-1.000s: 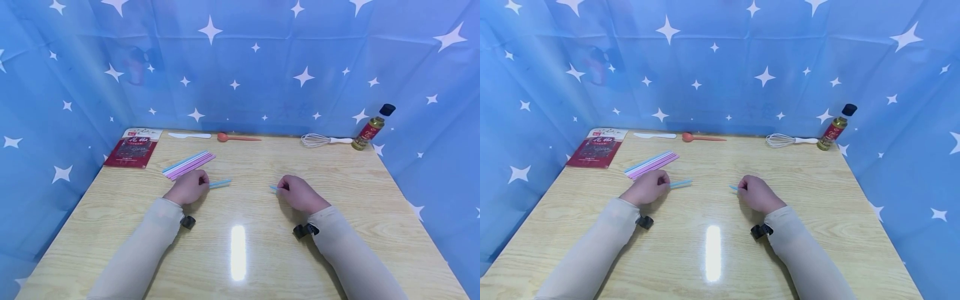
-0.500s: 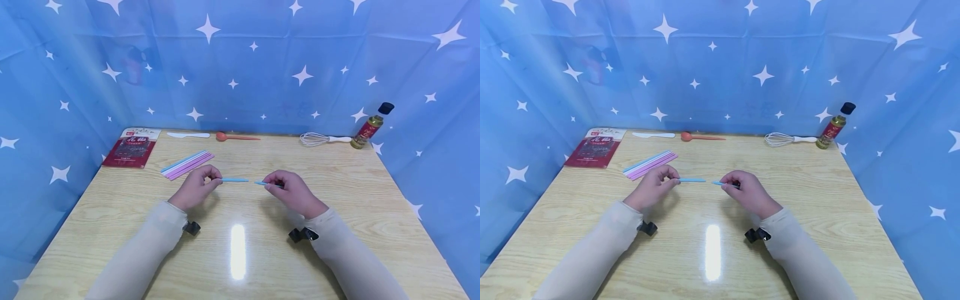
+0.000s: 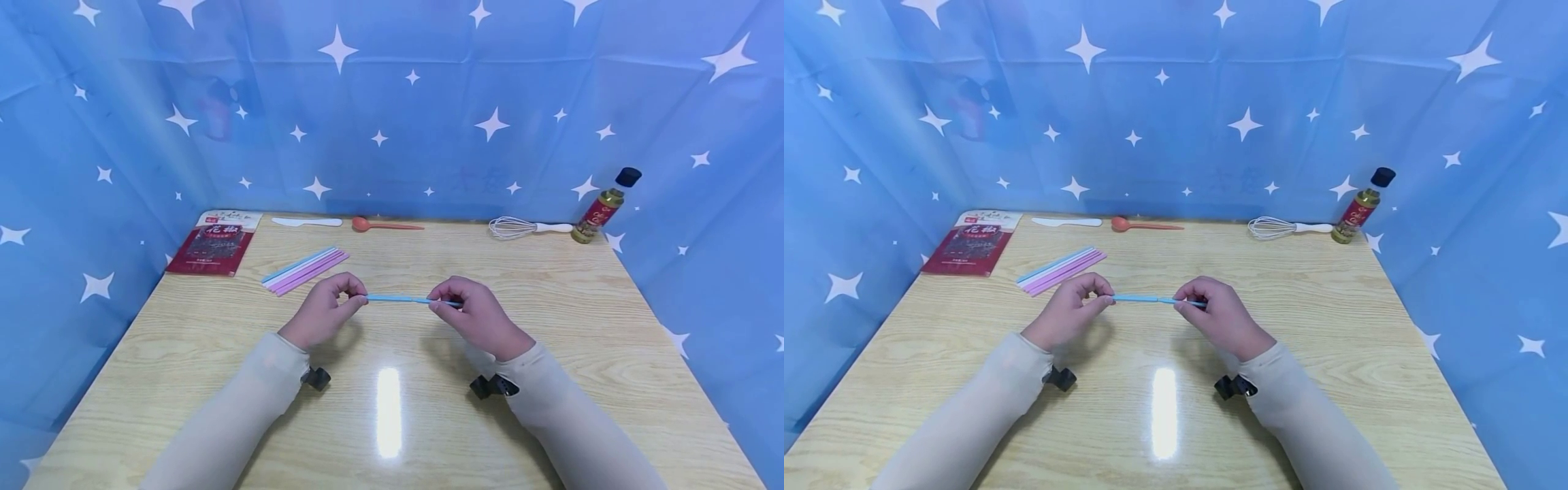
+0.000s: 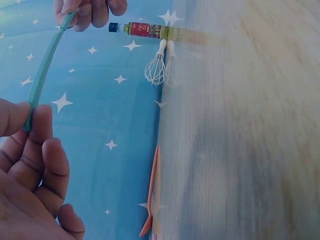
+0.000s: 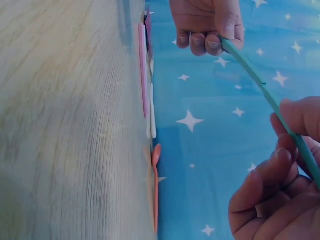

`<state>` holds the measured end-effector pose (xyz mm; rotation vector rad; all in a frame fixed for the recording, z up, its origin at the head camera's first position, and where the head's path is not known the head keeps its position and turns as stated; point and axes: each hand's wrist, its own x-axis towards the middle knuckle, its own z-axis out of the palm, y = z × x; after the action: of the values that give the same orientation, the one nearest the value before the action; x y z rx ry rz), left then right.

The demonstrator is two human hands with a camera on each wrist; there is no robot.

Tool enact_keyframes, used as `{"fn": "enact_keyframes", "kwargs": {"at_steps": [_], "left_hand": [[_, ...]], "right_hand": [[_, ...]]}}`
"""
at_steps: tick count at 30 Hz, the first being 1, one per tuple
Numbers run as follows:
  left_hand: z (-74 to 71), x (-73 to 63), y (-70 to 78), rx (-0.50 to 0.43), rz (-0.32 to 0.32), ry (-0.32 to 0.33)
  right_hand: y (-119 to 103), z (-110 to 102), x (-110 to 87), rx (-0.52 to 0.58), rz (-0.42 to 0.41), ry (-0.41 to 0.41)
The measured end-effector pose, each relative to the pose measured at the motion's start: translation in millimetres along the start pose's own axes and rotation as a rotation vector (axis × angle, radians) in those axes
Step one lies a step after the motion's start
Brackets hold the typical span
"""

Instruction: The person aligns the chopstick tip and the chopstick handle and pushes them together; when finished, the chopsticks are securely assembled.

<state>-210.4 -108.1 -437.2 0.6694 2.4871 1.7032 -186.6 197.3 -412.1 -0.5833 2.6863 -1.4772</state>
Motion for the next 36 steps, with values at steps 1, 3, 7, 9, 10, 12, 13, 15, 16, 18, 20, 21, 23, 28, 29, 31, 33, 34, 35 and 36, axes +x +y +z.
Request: {"fn": "enact_keyframes", "kwargs": {"at_steps": [1, 3, 7, 9, 10, 12, 13, 15, 16, 18, 20, 21, 23, 28, 29, 31, 33, 34, 35, 36], "left_hand": [[-0.1, -0.1, 0.0, -0.001, 0.001, -0.003], [-0.5, -0.4, 0.2, -0.004, 0.004, -0.01], [-1.2, -1.1, 1.3, -0.009, 0.006, -0.021], [-1.4, -1.1, 1.9, -0.007, 0.008, -0.024], [-1.6, -1.3, 2.6, -0.006, 0.008, -0.026], [-1.8, -1.5, 3.5, -0.003, 0.007, -0.032], [-2.0, -1.6, 3.9, -0.002, 0.006, -0.037], [-2.3, -2.2, 4.8, 0.004, 0.002, -0.044], [-2.5, -2.5, 5.0, 0.007, -0.001, -0.047], [-2.3, -2.6, 4.7, 0.011, -0.001, -0.051], [-1.9, -2.8, 4.5, 0.01, 0.004, -0.051], [-1.4, -2.7, 4.1, 0.008, 0.008, -0.052], [-0.4, -2.4, 3.3, 0.005, 0.015, -0.05], [1.5, -1.9, 1.8, 0.017, 0.023, -0.024], [1.7, -1.8, 1.7, 0.026, 0.024, -0.019], [1.8, -1.5, 1.5, 0.045, 0.018, -0.017], [1.6, -1.1, 0.7, 0.062, 0.007, -0.014], [1.5, -0.8, 0.3, 0.068, 0.001, -0.009], [1.3, -0.6, -0.1, 0.073, -0.005, -0.002], [1.1, -0.3, -0.8, 0.075, -0.01, 0.005]], "right_hand": [[-0.7, -0.2, -0.3, -0.001, -0.003, 0.0], [-1.1, -0.3, -0.5, -0.003, -0.003, 0.001], [-1.5, -0.6, -1.5, -0.005, -0.007, -0.01], [-1.4, -0.5, -1.6, -0.008, -0.005, -0.016], [-1.6, -0.7, -1.9, -0.007, -0.005, -0.019], [-1.8, -1.0, -2.4, -0.007, -0.002, -0.023], [-2.0, -1.1, -2.6, -0.001, -0.001, -0.029], [-2.3, -1.3, -3.0, 0.007, -0.005, -0.043], [-2.4, -1.2, -3.1, 0.012, -0.007, -0.049], [-2.6, -0.8, -3.0, 0.021, -0.01, -0.057], [-2.5, -0.2, -2.7, 0.026, -0.01, -0.053], [-2.6, 0.1, -2.7, 0.031, -0.006, -0.049], [-2.7, 0.7, -2.6, 0.041, 0.003, -0.04], [-3.2, 1.8, -2.3, 0.059, 0.016, -0.028], [-3.2, 2.0, -2.2, 0.06, 0.018, -0.026], [-2.9, 2.2, -1.8, 0.057, 0.026, -0.022], [-1.6, 1.6, -1.2, 0.052, 0.041, -0.017], [-0.7, 0.9, -0.7, 0.054, 0.048, -0.016], [0.4, 0.0, -0.3, 0.055, 0.053, -0.013], [1.5, -1.0, 0.1, 0.058, 0.055, -0.01]]}}
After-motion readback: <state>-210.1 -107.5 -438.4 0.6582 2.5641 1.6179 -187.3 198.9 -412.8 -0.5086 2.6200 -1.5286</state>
